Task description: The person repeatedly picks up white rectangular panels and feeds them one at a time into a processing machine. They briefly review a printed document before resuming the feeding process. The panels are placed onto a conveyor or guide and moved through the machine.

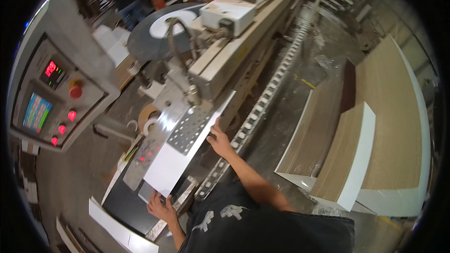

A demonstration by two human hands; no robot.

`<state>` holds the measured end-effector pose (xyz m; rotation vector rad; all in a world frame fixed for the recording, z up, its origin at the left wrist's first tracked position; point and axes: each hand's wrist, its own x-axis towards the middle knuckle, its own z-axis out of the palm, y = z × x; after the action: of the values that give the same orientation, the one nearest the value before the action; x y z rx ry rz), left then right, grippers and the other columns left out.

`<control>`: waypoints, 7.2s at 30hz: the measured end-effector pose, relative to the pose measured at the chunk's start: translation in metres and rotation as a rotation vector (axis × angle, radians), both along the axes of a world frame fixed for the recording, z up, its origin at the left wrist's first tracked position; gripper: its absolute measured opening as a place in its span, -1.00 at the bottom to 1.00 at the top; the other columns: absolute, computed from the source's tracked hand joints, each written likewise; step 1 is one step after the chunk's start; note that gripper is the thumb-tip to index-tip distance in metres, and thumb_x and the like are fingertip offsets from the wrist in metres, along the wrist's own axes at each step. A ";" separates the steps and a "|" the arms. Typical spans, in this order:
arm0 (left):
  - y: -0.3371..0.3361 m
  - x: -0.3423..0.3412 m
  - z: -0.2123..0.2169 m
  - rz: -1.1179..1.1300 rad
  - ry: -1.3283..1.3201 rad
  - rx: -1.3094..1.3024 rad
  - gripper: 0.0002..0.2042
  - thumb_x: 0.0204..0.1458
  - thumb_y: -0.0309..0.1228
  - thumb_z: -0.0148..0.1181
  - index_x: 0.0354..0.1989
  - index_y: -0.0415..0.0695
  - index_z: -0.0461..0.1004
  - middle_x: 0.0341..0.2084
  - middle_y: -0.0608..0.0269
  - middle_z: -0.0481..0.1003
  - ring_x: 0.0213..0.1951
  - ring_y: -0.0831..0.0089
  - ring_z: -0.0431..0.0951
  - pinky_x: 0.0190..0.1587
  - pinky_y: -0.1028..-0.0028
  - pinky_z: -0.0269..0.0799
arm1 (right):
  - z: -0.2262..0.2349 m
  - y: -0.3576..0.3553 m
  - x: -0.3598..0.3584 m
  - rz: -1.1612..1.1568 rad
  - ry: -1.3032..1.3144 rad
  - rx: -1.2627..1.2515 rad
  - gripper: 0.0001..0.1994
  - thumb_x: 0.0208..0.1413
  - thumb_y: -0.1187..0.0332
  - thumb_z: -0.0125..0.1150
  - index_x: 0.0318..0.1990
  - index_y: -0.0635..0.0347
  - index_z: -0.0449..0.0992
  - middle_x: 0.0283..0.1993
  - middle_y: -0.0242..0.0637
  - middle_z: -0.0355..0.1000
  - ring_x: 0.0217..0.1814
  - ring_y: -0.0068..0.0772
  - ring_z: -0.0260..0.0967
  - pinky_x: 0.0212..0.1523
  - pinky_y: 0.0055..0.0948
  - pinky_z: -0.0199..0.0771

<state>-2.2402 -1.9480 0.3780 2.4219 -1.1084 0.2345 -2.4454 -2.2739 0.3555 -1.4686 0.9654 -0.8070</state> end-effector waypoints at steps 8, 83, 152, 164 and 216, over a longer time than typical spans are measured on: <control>-0.094 -0.034 -0.024 -0.161 0.033 -0.040 -0.56 0.11 -0.06 0.34 -0.08 -0.17 0.43 0.30 0.01 0.40 0.36 -0.04 0.30 0.38 -0.36 -0.11 | 0.025 0.034 -0.032 -0.018 -0.378 0.741 -0.17 0.40 -0.06 0.12 0.58 0.29 -0.04 0.71 -0.10 -0.27 0.72 -0.21 -0.23 0.58 -0.25 0.03; -0.062 -0.384 0.089 -0.704 1.758 0.025 -0.77 0.25 -0.37 0.26 -0.13 -0.21 0.36 -0.31 0.16 0.53 -0.35 0.39 0.59 -0.28 0.31 0.62 | 0.107 0.412 -0.327 -0.770 -0.122 -0.076 -0.34 0.40 0.38 0.17 0.54 0.32 0.02 0.09 0.00 0.57 -0.13 -0.30 0.63 -0.13 -0.43 0.62; -0.070 -0.018 0.019 -0.070 0.202 0.040 -0.58 -0.21 -0.30 0.54 -0.10 -0.07 0.63 0.10 -0.17 0.58 0.35 0.00 0.40 0.54 -0.09 -0.12 | 0.007 -0.082 -0.051 0.142 0.182 -0.121 -0.30 0.29 0.33 0.27 0.54 0.14 0.15 0.68 0.21 -0.56 0.74 0.04 -0.41 0.63 -0.17 -0.20; -0.088 -0.035 0.019 -0.433 0.370 -0.178 -0.51 0.08 -0.28 0.41 0.17 -0.18 0.50 0.33 -0.25 0.35 0.39 -0.21 0.28 0.49 -0.07 0.04 | 0.052 0.108 0.019 0.210 -0.577 0.810 0.17 0.27 -0.43 -0.07 0.59 0.25 -0.57 0.69 0.08 -0.34 0.74 -0.04 -0.38 0.64 -0.11 -0.25; 0.110 -0.265 0.082 -0.476 1.390 -0.259 -0.80 0.28 -0.30 0.26 -0.17 -0.19 0.51 -0.49 0.44 0.46 -0.45 0.66 0.41 -0.40 0.55 0.35 | 0.130 0.398 -0.416 -0.682 -0.681 0.450 -0.49 0.43 0.29 0.09 0.39 0.40 0.21 0.25 0.11 0.46 0.09 -0.11 0.59 0.04 -0.20 0.64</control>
<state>-2.5053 -1.8385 0.4601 1.3903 -0.7826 -1.1779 -2.8613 -1.8759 0.4852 -0.3910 1.0166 -1.3553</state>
